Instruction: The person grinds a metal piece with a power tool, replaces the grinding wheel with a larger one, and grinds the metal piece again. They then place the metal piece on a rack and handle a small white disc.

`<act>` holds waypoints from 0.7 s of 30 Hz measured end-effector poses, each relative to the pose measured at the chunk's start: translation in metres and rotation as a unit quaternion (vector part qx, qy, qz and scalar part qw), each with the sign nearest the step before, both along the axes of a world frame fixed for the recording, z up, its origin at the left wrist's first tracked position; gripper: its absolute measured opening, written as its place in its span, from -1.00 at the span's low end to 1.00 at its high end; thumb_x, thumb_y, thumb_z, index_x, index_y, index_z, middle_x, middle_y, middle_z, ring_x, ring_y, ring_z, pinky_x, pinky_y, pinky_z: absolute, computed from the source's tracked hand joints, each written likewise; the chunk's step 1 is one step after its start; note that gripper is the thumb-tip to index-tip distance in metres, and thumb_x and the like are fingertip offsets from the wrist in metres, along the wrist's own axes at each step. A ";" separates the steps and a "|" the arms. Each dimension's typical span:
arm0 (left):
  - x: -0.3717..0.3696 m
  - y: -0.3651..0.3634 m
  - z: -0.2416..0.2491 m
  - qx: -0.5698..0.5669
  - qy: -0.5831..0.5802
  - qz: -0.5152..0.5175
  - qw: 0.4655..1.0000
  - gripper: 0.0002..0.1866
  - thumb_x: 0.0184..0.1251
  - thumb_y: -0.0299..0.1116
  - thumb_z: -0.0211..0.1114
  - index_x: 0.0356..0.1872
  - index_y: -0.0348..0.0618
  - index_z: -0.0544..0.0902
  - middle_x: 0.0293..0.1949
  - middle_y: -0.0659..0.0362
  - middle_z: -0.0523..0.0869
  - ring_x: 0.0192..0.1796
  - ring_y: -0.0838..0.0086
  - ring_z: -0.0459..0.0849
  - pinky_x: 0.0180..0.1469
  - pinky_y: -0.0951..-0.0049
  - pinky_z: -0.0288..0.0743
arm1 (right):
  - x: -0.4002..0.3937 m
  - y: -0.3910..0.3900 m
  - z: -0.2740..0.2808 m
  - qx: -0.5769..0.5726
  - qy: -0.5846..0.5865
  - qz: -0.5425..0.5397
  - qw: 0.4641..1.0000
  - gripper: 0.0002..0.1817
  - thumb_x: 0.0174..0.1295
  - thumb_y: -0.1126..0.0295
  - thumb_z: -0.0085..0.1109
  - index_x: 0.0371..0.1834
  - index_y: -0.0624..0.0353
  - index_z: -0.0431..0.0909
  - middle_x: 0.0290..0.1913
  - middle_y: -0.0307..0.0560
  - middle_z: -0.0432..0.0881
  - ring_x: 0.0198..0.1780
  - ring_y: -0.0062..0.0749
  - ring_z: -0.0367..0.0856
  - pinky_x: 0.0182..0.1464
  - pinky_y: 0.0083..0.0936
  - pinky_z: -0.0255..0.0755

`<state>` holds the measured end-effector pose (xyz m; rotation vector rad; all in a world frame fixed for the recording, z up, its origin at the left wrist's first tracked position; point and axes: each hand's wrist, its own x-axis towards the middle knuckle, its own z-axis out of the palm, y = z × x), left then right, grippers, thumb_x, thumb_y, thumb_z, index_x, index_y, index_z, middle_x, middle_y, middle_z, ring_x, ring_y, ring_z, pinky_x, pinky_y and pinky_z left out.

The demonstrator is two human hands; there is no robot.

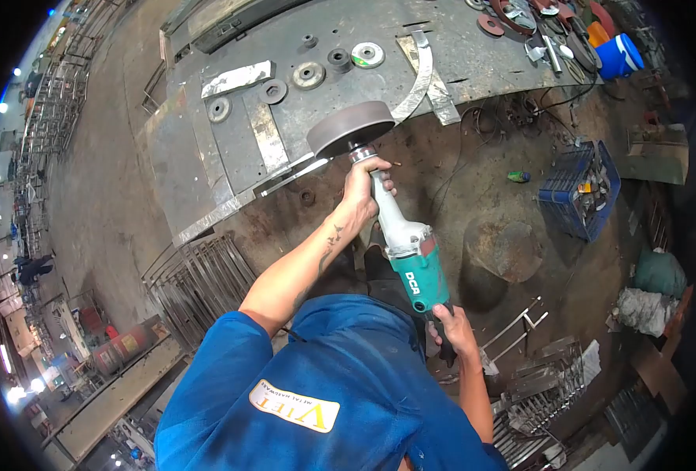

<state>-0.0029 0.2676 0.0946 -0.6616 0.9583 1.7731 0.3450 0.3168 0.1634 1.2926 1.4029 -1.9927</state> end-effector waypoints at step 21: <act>-0.006 -0.052 -0.012 -0.026 -0.016 0.048 0.998 -0.82 0.03 -0.44 0.33 -0.42 -0.03 0.46 -0.64 0.28 0.45 -0.63 0.46 0.44 -0.44 0.30 0.44 | -0.003 -0.019 -0.014 -0.030 -0.030 0.040 0.998 -0.38 0.24 -0.22 0.23 -0.39 0.25 0.55 -0.61 -0.19 0.53 -0.65 -0.54 0.45 -0.57 -0.52 0.31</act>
